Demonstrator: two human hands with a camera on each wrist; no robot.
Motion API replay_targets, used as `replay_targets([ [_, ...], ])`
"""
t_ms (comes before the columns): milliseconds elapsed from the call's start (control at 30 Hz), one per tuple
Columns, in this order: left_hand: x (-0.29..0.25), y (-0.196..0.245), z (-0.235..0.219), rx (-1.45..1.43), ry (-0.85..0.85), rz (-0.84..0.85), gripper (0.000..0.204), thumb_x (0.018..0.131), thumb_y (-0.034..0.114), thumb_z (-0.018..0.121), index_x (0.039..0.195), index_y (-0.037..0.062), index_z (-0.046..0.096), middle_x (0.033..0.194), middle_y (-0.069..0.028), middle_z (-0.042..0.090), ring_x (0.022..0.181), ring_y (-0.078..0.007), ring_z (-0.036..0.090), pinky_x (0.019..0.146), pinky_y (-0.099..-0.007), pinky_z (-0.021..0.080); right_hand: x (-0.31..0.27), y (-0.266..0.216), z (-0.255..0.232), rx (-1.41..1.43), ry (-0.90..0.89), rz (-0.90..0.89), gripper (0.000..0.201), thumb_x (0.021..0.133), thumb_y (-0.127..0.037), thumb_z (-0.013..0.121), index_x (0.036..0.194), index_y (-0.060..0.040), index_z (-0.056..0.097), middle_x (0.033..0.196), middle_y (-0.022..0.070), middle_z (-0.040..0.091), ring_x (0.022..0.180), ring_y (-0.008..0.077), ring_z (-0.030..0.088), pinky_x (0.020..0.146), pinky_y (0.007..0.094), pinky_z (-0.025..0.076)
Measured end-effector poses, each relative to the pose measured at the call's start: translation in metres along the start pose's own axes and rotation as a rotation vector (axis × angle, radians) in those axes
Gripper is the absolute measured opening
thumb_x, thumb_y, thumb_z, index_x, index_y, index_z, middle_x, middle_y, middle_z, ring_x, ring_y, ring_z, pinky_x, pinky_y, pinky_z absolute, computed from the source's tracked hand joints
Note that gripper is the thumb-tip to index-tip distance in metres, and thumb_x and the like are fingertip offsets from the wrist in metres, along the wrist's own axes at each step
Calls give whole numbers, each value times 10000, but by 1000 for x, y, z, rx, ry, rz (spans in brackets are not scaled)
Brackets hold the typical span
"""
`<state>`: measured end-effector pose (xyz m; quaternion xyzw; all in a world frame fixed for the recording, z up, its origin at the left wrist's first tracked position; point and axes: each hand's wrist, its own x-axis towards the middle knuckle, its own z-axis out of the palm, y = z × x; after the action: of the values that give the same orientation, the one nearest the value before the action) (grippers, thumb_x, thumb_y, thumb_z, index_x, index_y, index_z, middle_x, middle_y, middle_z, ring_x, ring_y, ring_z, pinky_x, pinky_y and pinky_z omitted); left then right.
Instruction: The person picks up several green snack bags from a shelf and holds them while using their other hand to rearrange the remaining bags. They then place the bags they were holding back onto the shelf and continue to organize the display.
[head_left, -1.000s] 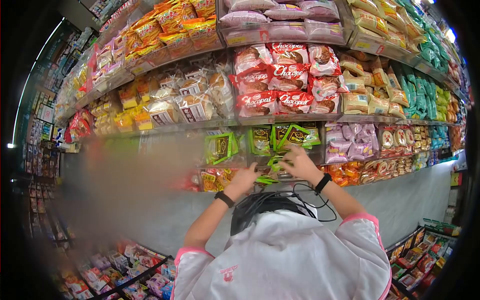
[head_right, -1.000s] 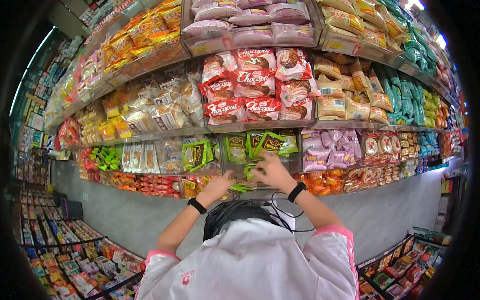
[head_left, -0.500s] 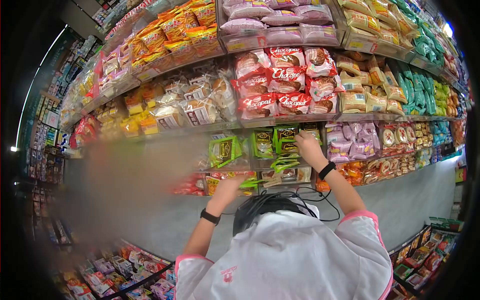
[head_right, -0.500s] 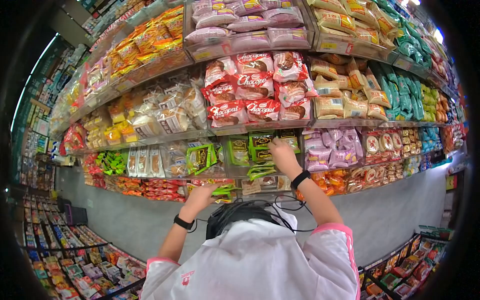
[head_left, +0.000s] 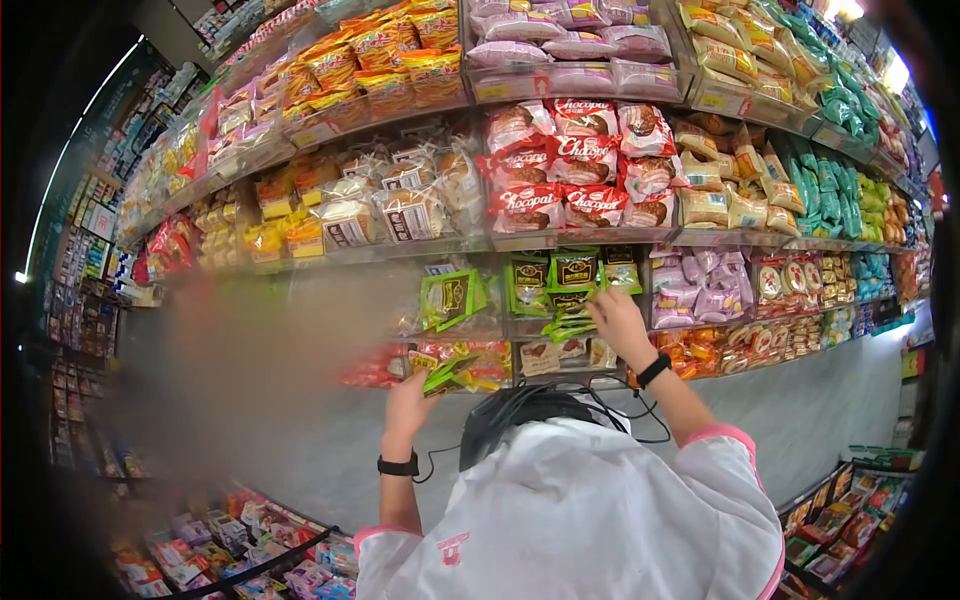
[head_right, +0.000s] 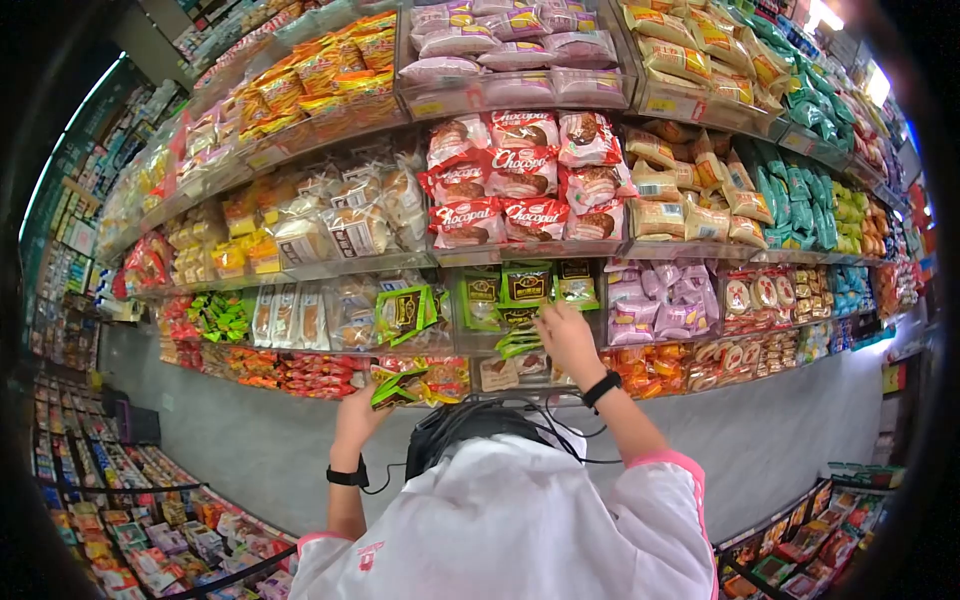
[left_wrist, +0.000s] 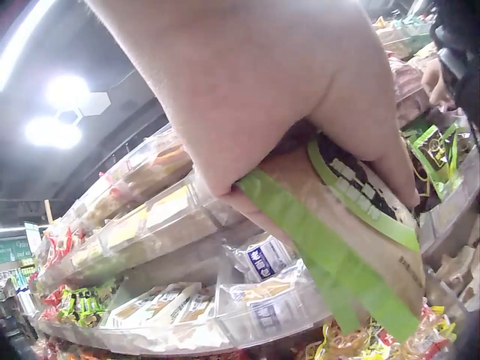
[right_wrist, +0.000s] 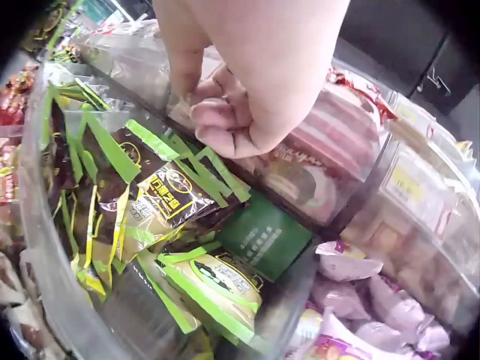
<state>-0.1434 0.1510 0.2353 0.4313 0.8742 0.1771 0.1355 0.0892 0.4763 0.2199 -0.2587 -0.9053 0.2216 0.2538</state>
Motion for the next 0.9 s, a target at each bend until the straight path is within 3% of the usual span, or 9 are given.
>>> replay_targets([
  [33, -4, -5, 2, -13, 17, -15, 375, 712, 199, 736, 1018, 25, 606, 911, -189, 646, 846, -368, 618, 706, -421, 494, -11, 2, 1, -28, -149, -42, 183, 794, -127, 652, 949, -47, 598, 915, 160, 540, 785, 342, 547, 692, 434, 449],
  [133, -12, -10, -3, -9, -7, -51, 386, 715, 225, 740, 1019, 29, 607, 894, -184, 648, 836, -364, 621, 700, -420, 495, -39, -4, 10, -144, -190, -161, 235, 769, -129, 667, 989, -67, 614, 1000, 136, 530, 879, 329, 527, 758, 449, 431],
  [167, -13, -13, -3, -5, -12, -56, 385, 715, 234, 741, 1014, 32, 608, 890, -181, 649, 830, -364, 621, 696, -420, 495, -43, -6, 15, -169, -215, -76, 263, 749, -111, 675, 1004, -72, 624, 1133, 169, 497, 1001, 359, 494, 857, 462, 412],
  [267, -15, -19, -5, -1, -18, -54, 379, 716, 258, 742, 1000, 44, 611, 878, -176, 650, 816, -365, 622, 686, -423, 497, -48, -3, 32, -211, -16, -11, 237, 752, -73, 659, 985, -49, 619, 1242, 237, 434, 1051, 416, 480, 904, 461, 415],
  [367, -16, -24, -8, -16, -13, -23, 397, 711, 267, 747, 1021, 58, 615, 862, -180, 650, 805, -365, 624, 678, -425, 497, -50, -5, 47, -4, -12, 201, 206, 743, 0, 624, 948, -21, 608, 1305, 260, 378, 1087, 455, 463, 934, 468, 412],
  [533, -17, -35, -9, -23, -29, -29, 450, 696, 266, 757, 1082, 79, 622, 839, -191, 650, 796, -361, 629, 673, -425, 493, -53, -2, 61, 100, 78, 279, 178, 729, 75, 558, 888, 0, 586, 1304, 257, 377, 1083, 453, 469, 932, 474, 417],
  [700, -25, -53, -15, -15, -48, -41, 381, 698, 261, 754, 996, 66, 620, 815, -190, 647, 784, -363, 629, 671, -429, 492, -54, 18, 67, 21, 137, 219, 156, 698, 97, 552, 844, 43, 559, 1273, 244, 398, 1054, 407, 513, 904, 428, 448],
  [900, -36, -78, -26, 0, -67, -39, 360, 726, 292, 727, 993, 84, 607, 878, -169, 653, 814, -372, 621, 684, -448, 497, -45, -16, 56, -191, -36, 112, 170, 699, 90, 534, 861, 45, 564, 1325, 244, 362, 1089, 401, 479, 914, 420, 452],
])
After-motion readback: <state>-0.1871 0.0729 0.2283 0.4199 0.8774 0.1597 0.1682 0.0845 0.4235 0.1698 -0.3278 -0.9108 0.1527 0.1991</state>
